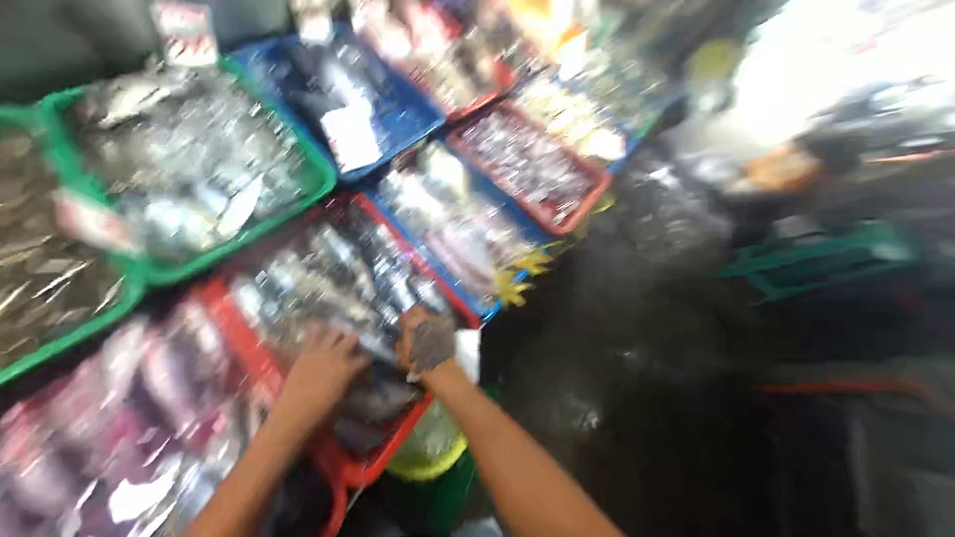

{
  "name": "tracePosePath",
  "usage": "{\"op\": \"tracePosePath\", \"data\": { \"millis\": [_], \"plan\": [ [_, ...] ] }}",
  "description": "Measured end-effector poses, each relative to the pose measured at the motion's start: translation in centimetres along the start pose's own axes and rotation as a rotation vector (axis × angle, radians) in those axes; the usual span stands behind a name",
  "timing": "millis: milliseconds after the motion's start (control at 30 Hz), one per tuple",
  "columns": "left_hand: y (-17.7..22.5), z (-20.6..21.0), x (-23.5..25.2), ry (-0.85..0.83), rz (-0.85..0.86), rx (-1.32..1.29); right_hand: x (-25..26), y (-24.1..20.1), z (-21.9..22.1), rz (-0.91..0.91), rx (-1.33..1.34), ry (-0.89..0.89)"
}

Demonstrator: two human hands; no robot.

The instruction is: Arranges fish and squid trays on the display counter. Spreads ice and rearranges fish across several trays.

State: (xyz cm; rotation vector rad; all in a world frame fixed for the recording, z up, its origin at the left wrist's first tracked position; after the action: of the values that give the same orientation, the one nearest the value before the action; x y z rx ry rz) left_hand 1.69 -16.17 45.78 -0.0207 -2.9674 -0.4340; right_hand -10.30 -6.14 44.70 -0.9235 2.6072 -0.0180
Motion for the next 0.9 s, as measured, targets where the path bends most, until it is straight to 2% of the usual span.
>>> {"op": "tracePosePath", "data": {
  "millis": [100, 167, 233, 300, 367, 433, 500, 600, 667, 700, 767, 833, 900],
  "plan": [
    [0.1, 0.2, -0.5, 0.153, -0.032, -0.062, -0.2, 0.6, -1.2, 0.011, 0.031, 0.034],
    [-1.6, -0.4, -1.0, 0.249, -0.136, -0.156, -1.2, 0.5, -2.2, 0.014, 0.091, 0.064],
    [-3.6, -1.0, -0.7, 0.316, -0.278, -0.136, -2.3, -0.7, -2.7, -0.025, 0.164, 0.105],
    [-4.7, -0.7, 0.4, 0.242, -0.401, -0.129, -3.0, -2.4, -1.6, -0.082, 0.193, 0.077],
    [-4.4, -0.4, 1.9, 0.129, -0.447, -0.178, -2.9, -3.4, -0.2, -0.088, 0.180, 0.035],
    [-3.7, -0.2, 2.9, 0.050, -0.419, -0.249, -2.5, -3.0, 0.3, -0.054, 0.176, 0.036],
    [-2.9, -0.2, 2.3, 0.070, -0.358, -0.261, -2.5, -2.1, 0.2, -0.034, 0.150, 0.050],
    [-1.4, -1.2, -1.3, 0.216, -0.307, -0.165, -3.4, -0.3, 0.5, 0.023, 0.128, 0.019],
    [0.3, -1.4, -4.4, 0.117, -0.333, -0.112, -4.5, 0.3, 0.4, 0.013, 0.154, 0.066],
    [1.1, -1.2, -5.8, 0.070, -0.361, -0.099, -5.1, 0.2, 0.1, -0.026, 0.169, 0.149],
    [1.8, -0.7, -7.9, 0.095, -0.402, -0.061, -6.5, -0.4, -0.3, -0.135, 0.167, 0.272],
    [1.9, -0.7, -9.0, 0.173, -0.437, -0.009, -7.8, -0.6, 0.5, -0.193, 0.143, 0.182],
    [1.5, -0.2, -10.7, 0.098, -0.524, -0.068, -8.7, 0.4, 3.0, -0.185, 0.152, 0.091]
  ]
}}
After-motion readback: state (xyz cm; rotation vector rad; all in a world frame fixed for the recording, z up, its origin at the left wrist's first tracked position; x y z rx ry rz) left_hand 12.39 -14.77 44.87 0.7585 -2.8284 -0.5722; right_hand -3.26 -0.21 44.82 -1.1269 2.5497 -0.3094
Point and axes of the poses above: each hand's wrist, its own x-axis towards the middle knuckle, its own z-axis out of the palm, y = z × x, the point moved 8 cm from there along x, towards the middle knuckle, and after that the axes turned 9 degrees about y, right-handed, at the moved point
